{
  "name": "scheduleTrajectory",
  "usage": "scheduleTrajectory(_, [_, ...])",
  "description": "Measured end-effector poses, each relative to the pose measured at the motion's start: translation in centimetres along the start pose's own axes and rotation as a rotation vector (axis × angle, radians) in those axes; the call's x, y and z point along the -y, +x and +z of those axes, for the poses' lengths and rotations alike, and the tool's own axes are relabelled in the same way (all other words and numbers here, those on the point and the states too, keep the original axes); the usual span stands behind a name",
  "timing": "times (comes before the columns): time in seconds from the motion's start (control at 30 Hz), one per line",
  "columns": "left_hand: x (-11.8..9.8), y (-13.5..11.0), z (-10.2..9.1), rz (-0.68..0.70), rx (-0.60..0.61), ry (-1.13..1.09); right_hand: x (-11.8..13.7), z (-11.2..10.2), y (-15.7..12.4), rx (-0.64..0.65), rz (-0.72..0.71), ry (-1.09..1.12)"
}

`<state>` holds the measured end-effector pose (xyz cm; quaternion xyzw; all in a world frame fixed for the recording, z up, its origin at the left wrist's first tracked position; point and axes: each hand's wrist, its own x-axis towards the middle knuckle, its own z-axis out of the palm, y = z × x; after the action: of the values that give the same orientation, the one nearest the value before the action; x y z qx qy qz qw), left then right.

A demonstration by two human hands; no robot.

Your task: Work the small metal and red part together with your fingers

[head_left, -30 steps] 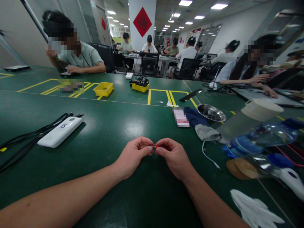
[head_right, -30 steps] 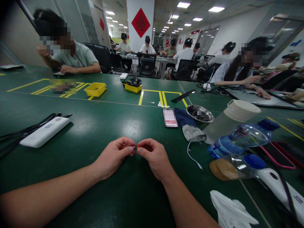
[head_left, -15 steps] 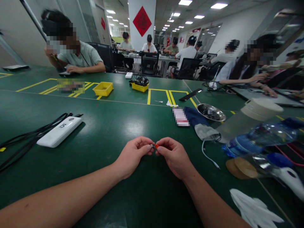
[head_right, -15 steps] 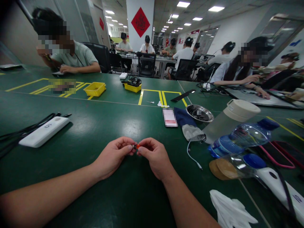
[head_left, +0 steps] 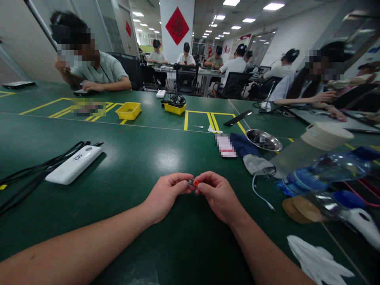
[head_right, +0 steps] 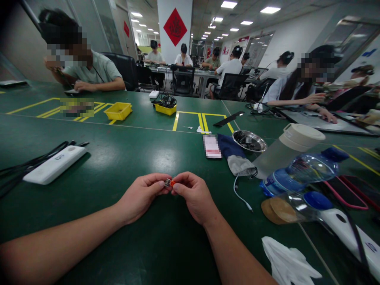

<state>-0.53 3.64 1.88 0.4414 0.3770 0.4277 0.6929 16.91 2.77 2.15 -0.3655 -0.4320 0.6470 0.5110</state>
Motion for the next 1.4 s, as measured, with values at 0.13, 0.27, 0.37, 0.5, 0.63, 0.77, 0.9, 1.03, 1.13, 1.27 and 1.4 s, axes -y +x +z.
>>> scheduleTrajectory(0.13, [-0.10,-0.11,0.06,-0.001,-0.012,-0.033,0.10,0.09,0.01,-0.008,-0.002,-0.015])
scheduleTrajectory(0.27, [-0.20,-0.18,0.19,0.003,-0.010,-0.028,0.09,0.06,0.01,-0.007,-0.001,-0.021])
scheduleTrajectory(0.37, [-0.17,-0.20,0.25,0.012,-0.007,-0.005,-0.03,-0.01,0.02,0.001,-0.009,-0.020])
scheduleTrajectory(0.5, [-0.06,-0.13,0.23,0.021,0.003,0.018,-0.13,-0.07,0.03,0.003,-0.011,-0.022])
scheduleTrajectory(0.63, [0.00,-0.04,0.20,0.025,0.002,0.071,-0.07,-0.08,0.00,0.010,-0.001,-0.014])
scheduleTrajectory(0.77, [-0.01,-0.06,0.22,0.037,-0.017,0.087,-0.04,-0.05,0.02,0.000,-0.002,-0.016])
scheduleTrajectory(0.9, [-0.09,-0.14,0.24,0.048,-0.049,0.085,0.04,0.05,0.02,-0.017,-0.009,-0.022])
scheduleTrajectory(1.03, [-0.13,-0.11,0.23,0.040,-0.060,0.109,0.06,0.09,0.00,-0.018,-0.020,-0.019])
scheduleTrajectory(1.13, [-0.08,-0.04,0.20,0.023,-0.059,0.100,-0.08,-0.02,0.02,-0.008,-0.027,-0.016])
scheduleTrajectory(1.27, [0.01,0.02,0.15,0.008,-0.065,0.056,-0.30,-0.15,0.08,-0.009,-0.031,-0.016])
scheduleTrajectory(1.4, [-0.03,0.02,0.17,0.024,-0.074,0.070,-0.46,-0.15,0.10,-0.016,-0.021,-0.044])
